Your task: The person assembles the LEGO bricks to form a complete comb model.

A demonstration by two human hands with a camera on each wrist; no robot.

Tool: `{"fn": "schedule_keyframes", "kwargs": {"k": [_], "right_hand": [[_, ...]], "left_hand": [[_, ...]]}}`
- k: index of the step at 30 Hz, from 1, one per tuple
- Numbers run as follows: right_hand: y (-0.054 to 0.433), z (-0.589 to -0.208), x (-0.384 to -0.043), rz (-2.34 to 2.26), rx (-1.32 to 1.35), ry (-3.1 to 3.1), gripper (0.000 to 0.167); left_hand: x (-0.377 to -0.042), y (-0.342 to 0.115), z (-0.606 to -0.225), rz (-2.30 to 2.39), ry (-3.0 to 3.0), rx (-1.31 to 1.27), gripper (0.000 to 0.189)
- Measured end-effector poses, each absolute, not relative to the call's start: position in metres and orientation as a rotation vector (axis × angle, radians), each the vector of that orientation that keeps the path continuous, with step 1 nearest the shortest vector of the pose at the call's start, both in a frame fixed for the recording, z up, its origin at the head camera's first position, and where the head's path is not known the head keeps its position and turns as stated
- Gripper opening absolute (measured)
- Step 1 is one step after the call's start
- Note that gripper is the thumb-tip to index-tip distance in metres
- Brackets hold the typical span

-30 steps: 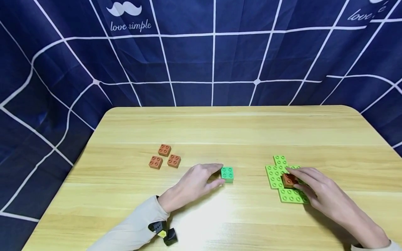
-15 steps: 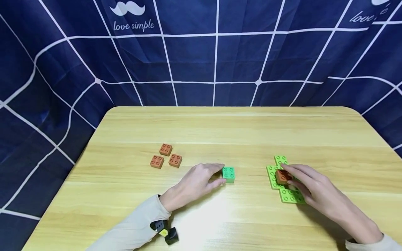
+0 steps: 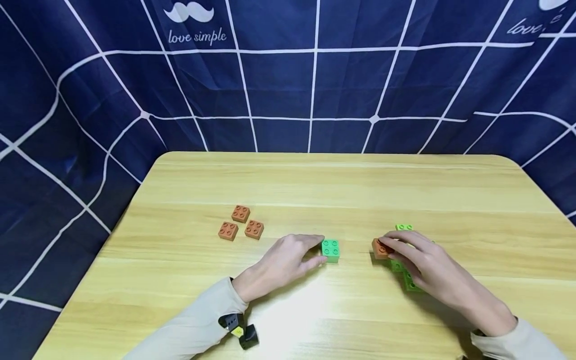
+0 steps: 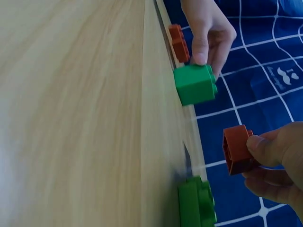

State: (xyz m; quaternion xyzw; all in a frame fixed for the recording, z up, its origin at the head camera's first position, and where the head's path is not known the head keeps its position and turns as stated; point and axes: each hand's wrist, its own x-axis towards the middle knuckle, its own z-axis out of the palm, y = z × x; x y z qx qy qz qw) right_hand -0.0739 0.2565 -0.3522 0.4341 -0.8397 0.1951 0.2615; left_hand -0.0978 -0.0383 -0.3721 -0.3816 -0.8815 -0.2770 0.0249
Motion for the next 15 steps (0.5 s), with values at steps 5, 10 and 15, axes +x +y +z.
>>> {"fn": "schedule_keyframes", "kwargs": {"k": [5, 10, 15], "right_hand": [[0.245, -0.350, -0.075, 0.528, 1.203, -2.292, 0.047], [0.232, -0.348, -0.076, 0.527, 1.196, -2.318, 0.046], [0.219, -0.348, -0.075, 0.537, 1.203, -2.335, 0.047]], "left_hand": [[-0.098, -0.038, -0.372, -0.874, -2.734, -1.188, 0.047], [-0.099, -0.038, -0.373, -0.880, -2.742, -1.186, 0.046], [-0.099, -0.038, -0.373, -0.875, -2.748, -1.184, 0.047]]}}
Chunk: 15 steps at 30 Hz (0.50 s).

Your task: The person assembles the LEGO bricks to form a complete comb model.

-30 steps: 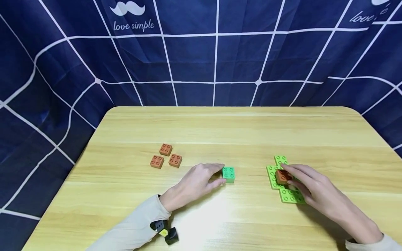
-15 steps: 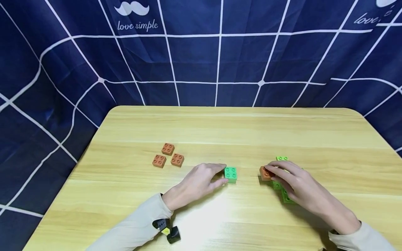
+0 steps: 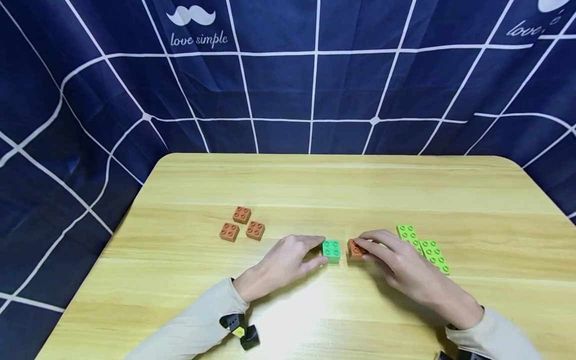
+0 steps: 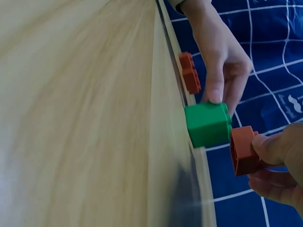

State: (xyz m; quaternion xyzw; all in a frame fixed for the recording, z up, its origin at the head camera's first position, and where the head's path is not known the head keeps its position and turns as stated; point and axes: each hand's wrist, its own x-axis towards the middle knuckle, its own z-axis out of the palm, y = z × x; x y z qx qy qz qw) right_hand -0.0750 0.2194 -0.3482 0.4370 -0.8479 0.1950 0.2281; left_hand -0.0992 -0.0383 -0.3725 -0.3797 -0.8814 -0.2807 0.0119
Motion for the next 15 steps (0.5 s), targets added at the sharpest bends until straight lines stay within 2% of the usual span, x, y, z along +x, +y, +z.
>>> {"fn": "schedule_keyframes", "kwargs": {"k": [15], "right_hand": [[0.195, -0.347, -0.077, 0.581, 1.244, -2.324, 0.048]], "left_hand": [[-0.099, -0.038, -0.374, -0.871, -2.750, -1.193, 0.047]]}}
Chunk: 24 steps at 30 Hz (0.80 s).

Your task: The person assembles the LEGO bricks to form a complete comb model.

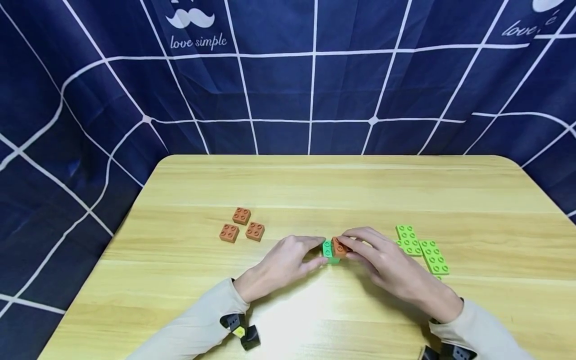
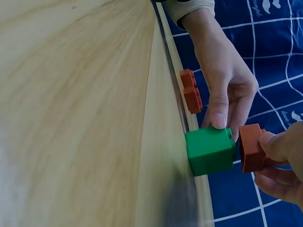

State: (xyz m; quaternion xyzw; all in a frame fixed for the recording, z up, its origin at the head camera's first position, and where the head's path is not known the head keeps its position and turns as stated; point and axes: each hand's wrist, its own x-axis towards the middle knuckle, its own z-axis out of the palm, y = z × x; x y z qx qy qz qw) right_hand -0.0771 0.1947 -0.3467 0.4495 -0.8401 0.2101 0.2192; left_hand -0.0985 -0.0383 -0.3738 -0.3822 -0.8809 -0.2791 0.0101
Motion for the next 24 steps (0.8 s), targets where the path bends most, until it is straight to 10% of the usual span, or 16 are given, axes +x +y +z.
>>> {"fn": "schedule_keyframes", "kwargs": {"k": [24], "right_hand": [[0.183, -0.353, -0.084, 0.580, 1.227, -2.356, 0.050]], "left_hand": [[-0.100, -0.040, -0.374, -1.270, -2.708, -1.129, 0.058]]}}
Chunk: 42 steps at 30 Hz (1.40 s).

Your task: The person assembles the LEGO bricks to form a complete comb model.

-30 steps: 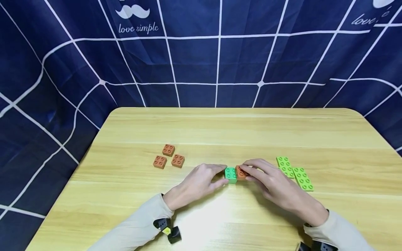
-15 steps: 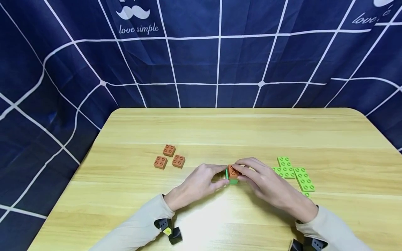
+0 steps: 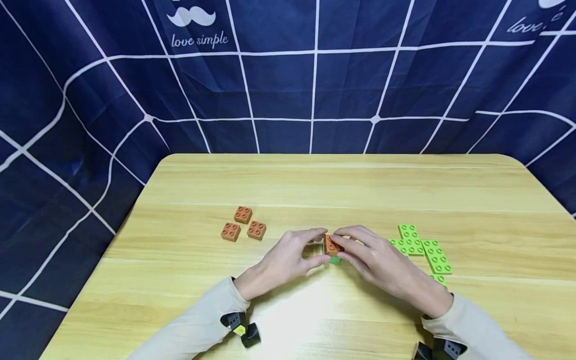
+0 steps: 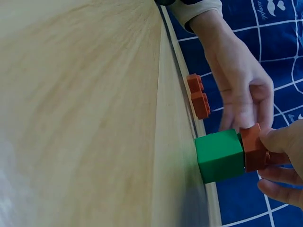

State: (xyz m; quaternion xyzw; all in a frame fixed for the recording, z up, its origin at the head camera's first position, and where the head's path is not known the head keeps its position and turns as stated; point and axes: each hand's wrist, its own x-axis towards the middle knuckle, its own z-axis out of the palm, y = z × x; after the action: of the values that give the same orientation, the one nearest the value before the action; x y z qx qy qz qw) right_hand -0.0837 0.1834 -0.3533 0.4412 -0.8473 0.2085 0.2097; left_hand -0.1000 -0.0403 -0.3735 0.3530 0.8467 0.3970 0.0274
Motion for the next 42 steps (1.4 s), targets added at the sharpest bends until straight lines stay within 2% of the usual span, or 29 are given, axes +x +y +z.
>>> {"fn": "schedule_keyframes", "kwargs": {"k": [5, 10, 16, 22, 28, 32, 39, 42], "right_hand": [[0.184, -0.353, -0.084, 0.594, 1.225, -2.360, 0.049], [0.184, -0.353, -0.084, 0.658, 1.199, -2.393, 0.035], [0.186, -0.353, -0.081, 0.693, 1.134, -2.453, 0.036], [0.185, -0.353, -0.082, 0.688, 1.158, -2.422, 0.033], [0.187, -0.350, -0.083, 0.679, 1.209, -2.382, 0.035], [0.190, -0.348, -0.083, 0.680, 1.254, -2.376, 0.036], [0.192, -0.347, -0.082, 0.704, 1.303, -2.376, 0.031], [0.193, -0.346, -0.082, 0.710, 1.304, -2.381, 0.028]], "left_hand": [[-0.100, -0.043, -0.368, 1.301, 2.591, 1.143, 0.047], [-0.101, -0.043, -0.367, 1.347, 2.554, 1.186, 0.041], [-0.102, -0.042, -0.367, 1.429, 2.476, 1.195, 0.039], [-0.102, -0.042, -0.367, 1.410, 2.474, 1.349, 0.042], [-0.098, -0.042, -0.364, 1.266, 2.701, 1.516, 0.053], [-0.093, -0.040, -0.362, 1.178, 2.754, 1.521, 0.057], [-0.090, -0.038, -0.361, 1.113, 2.772, 1.434, 0.048], [-0.089, -0.036, -0.361, 1.068, 2.765, 1.419, 0.055]]}}
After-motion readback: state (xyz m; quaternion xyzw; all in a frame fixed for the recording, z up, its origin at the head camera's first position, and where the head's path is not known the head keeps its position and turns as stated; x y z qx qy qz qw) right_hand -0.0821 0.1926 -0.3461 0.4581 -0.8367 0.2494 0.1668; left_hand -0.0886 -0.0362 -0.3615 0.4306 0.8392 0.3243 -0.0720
